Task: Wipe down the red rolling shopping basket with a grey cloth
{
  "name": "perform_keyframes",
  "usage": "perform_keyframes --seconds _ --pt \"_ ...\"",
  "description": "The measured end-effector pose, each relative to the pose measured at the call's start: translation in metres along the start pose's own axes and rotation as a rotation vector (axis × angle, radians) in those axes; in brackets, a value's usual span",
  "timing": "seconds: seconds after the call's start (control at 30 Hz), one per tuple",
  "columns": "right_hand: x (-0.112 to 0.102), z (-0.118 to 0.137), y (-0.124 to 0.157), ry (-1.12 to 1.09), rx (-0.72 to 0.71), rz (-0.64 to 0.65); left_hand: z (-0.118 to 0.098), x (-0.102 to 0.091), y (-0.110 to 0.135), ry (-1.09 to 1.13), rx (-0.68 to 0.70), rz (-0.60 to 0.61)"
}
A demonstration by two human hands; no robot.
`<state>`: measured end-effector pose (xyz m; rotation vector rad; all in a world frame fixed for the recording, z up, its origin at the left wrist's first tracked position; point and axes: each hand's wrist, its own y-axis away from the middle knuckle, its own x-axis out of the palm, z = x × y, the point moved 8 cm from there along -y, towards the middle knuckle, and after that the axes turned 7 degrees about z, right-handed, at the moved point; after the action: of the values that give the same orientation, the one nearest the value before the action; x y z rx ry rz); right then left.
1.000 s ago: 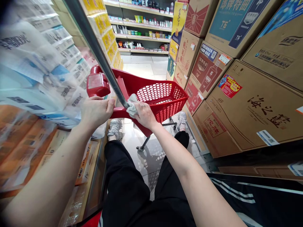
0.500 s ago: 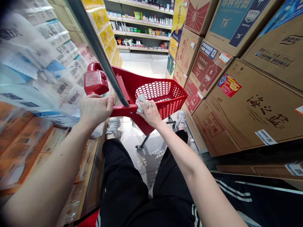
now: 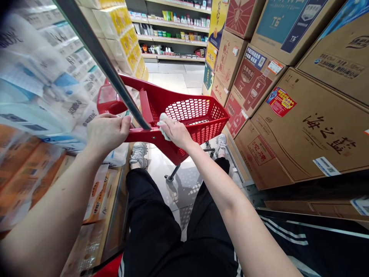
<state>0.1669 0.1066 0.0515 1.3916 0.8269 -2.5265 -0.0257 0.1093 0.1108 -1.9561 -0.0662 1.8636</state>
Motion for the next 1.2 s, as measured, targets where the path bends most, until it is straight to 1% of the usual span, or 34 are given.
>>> perform_keyframes --seconds 0.07,0.17,0.27,0.37,0.43,0.57,0.67,0.77,0.87,0.97,1.03,1.1,1.2 --pt "0.01 0.008 0.015 0.068 -0.006 -0.061 0.0 0.001 -0.001 -0.011 -0.006 0.011" --pt "0.02 0.015 0.037 0.082 0.071 -0.175 -0.002 0.001 0.0 -0.017 -0.005 0.012" --pt "0.022 0.019 0.05 0.021 0.137 -0.25 -0.005 -0.001 0.002 0.013 -0.011 -0.007" --pt "0.018 0.021 0.057 0.029 0.158 -0.319 -0.009 -0.001 0.004 0.077 -0.02 0.001" --pt "0.021 0.024 0.061 0.055 0.127 -0.345 -0.011 -0.001 0.005 0.117 -0.031 0.008" --pt "0.035 0.031 0.067 0.04 0.003 -0.384 -0.015 -0.003 0.003 0.115 -0.035 -0.007" --pt "0.045 0.028 0.072 0.012 -0.007 -0.43 -0.017 -0.002 0.0 0.122 -0.021 -0.015" --pt "0.05 0.02 0.076 0.01 0.01 -0.409 -0.017 -0.002 -0.003 0.148 -0.012 -0.021" --pt "0.05 0.012 0.082 0.006 0.04 -0.361 -0.02 -0.001 -0.005 0.131 -0.008 -0.025" --pt "0.044 0.016 0.084 -0.032 0.051 -0.377 -0.023 -0.002 -0.005 0.118 -0.02 -0.044" --pt "0.041 0.021 0.08 -0.05 0.057 -0.401 -0.026 -0.002 -0.004 0.122 -0.027 -0.057" --pt "0.044 0.024 0.074 -0.047 0.074 -0.405 -0.028 -0.001 -0.004 0.126 -0.023 -0.054" --pt "0.053 0.019 0.071 -0.015 0.094 -0.375 -0.03 0.002 -0.006 0.115 -0.013 -0.041"
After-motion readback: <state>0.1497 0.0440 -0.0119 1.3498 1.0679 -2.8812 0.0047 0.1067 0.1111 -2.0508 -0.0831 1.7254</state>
